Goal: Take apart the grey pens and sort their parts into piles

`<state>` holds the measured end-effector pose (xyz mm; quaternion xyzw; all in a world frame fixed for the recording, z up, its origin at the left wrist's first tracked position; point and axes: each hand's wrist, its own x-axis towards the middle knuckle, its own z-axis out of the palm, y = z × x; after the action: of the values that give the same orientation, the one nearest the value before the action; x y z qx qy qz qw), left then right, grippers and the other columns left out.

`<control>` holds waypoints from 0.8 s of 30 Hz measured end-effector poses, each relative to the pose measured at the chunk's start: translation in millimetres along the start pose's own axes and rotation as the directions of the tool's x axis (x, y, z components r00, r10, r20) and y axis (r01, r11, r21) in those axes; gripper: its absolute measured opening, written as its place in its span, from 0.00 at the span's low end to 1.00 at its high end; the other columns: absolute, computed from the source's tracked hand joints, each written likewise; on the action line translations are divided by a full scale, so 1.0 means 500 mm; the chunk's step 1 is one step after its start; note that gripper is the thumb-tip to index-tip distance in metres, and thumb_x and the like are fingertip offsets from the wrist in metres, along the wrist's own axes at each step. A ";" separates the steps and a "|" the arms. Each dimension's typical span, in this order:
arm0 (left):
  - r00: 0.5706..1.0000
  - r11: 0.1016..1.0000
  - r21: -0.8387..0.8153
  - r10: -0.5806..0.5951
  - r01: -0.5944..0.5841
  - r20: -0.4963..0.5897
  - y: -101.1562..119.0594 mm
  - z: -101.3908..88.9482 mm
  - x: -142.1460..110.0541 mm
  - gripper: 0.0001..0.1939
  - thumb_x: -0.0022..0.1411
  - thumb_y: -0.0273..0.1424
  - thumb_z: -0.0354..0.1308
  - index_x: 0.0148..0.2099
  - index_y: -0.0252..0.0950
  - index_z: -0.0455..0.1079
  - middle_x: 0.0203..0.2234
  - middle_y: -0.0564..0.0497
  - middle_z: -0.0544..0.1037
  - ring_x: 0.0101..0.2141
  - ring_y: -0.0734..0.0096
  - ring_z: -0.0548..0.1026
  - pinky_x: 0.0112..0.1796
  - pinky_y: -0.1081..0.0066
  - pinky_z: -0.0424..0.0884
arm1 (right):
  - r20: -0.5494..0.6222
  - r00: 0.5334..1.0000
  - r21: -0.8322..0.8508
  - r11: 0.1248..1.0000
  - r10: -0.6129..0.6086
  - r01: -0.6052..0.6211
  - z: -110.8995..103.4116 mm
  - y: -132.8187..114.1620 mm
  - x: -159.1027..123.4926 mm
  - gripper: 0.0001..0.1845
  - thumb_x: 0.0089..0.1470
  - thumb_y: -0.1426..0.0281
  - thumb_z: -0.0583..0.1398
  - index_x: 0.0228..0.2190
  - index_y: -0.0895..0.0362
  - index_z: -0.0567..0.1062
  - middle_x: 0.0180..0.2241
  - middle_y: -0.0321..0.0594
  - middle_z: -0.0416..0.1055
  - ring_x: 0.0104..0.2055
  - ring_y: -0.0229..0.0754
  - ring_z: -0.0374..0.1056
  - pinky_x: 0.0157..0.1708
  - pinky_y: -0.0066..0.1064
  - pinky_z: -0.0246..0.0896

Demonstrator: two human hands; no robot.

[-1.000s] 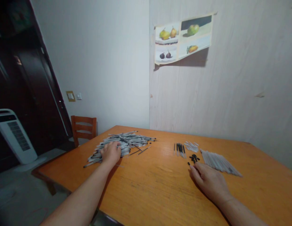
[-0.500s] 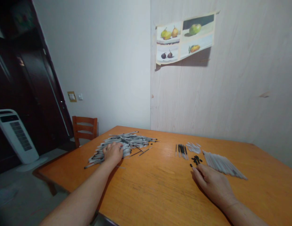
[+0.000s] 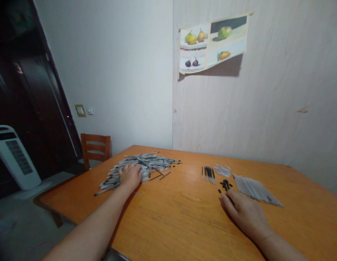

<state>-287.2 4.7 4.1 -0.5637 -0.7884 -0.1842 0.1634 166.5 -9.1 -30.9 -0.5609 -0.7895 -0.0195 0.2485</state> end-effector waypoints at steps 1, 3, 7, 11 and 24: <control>1.000 1.000 0.000 0.008 -0.008 -0.005 0.000 0.000 0.000 0.11 0.63 0.33 0.55 0.45 0.45 0.76 0.47 0.45 0.76 0.52 0.52 0.67 0.58 0.46 0.49 | 0.000 1.000 -0.001 1.000 0.002 -0.002 0.000 0.000 0.000 0.21 0.62 0.53 0.52 0.25 0.52 0.70 0.25 0.38 0.73 0.30 0.45 0.71 0.30 0.34 0.57; 1.000 1.000 -0.001 0.024 -0.024 -0.010 0.002 -0.002 0.001 0.11 0.62 0.34 0.55 0.45 0.46 0.76 0.47 0.46 0.76 0.52 0.52 0.67 0.59 0.45 0.48 | -0.004 1.000 0.003 1.000 0.000 0.000 0.001 0.000 0.000 0.20 0.62 0.53 0.52 0.25 0.52 0.70 0.26 0.38 0.73 0.31 0.45 0.71 0.30 0.34 0.57; 0.998 0.998 -0.016 0.059 -0.060 -0.008 0.012 -0.004 0.006 0.12 0.62 0.36 0.56 0.48 0.46 0.75 0.48 0.46 0.76 0.54 0.52 0.66 0.61 0.45 0.45 | -0.012 1.000 0.005 1.000 -0.012 0.012 0.002 0.000 0.000 0.20 0.63 0.54 0.52 0.25 0.52 0.70 0.26 0.39 0.73 0.30 0.44 0.71 0.30 0.34 0.57; 0.994 0.994 -0.025 0.106 -0.106 -0.008 0.030 -0.003 0.022 0.13 0.64 0.33 0.53 0.48 0.46 0.75 0.49 0.46 0.76 0.54 0.53 0.66 0.61 0.48 0.46 | -0.003 1.000 -0.001 1.000 -0.006 0.006 0.002 0.000 0.000 0.21 0.63 0.53 0.51 0.25 0.52 0.70 0.25 0.39 0.72 0.30 0.45 0.71 0.29 0.34 0.57; 0.956 0.964 -0.028 0.264 -0.263 0.127 0.067 0.001 0.082 0.17 0.59 0.23 0.52 0.43 0.45 0.79 0.48 0.44 0.77 0.56 0.53 0.66 0.63 0.47 0.38 | 0.004 1.000 0.025 1.000 0.000 0.000 -0.001 -0.002 0.001 0.21 0.63 0.53 0.51 0.25 0.52 0.69 0.25 0.39 0.72 0.29 0.45 0.71 0.29 0.34 0.57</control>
<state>-268.2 49.0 26.4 -0.6753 -0.7142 -0.1280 0.1322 165.8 -9.3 -30.3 -0.5579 -0.7901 -0.0083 0.2537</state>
